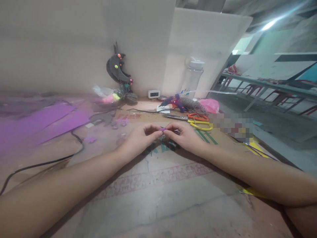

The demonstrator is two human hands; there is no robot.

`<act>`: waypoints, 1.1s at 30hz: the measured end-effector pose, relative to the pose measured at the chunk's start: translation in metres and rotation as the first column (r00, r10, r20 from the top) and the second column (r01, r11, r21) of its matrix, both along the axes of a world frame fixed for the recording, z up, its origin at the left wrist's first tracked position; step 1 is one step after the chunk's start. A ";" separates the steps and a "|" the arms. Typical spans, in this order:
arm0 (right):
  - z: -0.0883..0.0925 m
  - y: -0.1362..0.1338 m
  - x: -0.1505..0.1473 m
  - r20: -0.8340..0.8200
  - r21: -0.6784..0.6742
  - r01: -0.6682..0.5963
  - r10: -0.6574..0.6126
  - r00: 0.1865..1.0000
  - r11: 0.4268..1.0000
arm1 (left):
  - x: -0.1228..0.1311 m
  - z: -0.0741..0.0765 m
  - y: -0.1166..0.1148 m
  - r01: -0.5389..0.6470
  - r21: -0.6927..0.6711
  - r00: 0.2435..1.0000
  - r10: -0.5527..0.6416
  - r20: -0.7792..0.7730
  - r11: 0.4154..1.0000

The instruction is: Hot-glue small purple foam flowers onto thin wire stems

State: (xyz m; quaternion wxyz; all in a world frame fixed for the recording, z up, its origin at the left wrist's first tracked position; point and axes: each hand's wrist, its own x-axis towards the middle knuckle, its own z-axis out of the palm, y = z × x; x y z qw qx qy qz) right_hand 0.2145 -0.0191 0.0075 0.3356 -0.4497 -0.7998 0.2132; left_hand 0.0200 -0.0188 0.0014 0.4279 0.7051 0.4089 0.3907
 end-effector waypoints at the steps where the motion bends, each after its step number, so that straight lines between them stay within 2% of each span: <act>1: 0.000 0.000 0.000 0.003 0.008 0.005 -0.005 1.000 1.000 | 0.000 0.000 0.001 0.002 -0.002 1.000 -0.002 0.000 1.000; 8: -0.003 0.002 0.001 -0.011 0.061 -0.016 0.017 1.000 0.998 | -0.002 -0.002 0.001 -0.002 -0.012 0.999 0.001 -0.041 1.000; 15: -0.002 0.004 0.001 -0.041 0.024 -0.009 0.010 0.999 1.000 | -0.001 -0.004 0.003 0.031 0.000 1.000 -0.031 -0.002 1.000; 23: -0.001 0.006 0.005 -0.066 0.000 0.004 -0.004 0.998 1.000 | 0.000 -0.004 0.003 -0.017 0.023 1.000 0.017 -0.023 1.000; 26: 0.005 0.017 0.014 -0.079 0.039 0.057 -0.054 0.995 0.998 | 0.000 -0.004 0.002 -0.026 0.006 1.000 0.026 -0.012 1.000; 28: 0.008 0.031 0.025 -0.064 0.103 0.137 -0.131 0.989 0.985 | 0.000 -0.003 0.002 -0.040 0.000 0.999 0.040 -0.011 0.999; 33: 0.001 0.076 0.064 -0.031 0.278 0.333 -0.338 0.941 0.901 | 0.000 -0.001 0.002 -0.065 -0.015 0.998 0.065 -0.012 0.998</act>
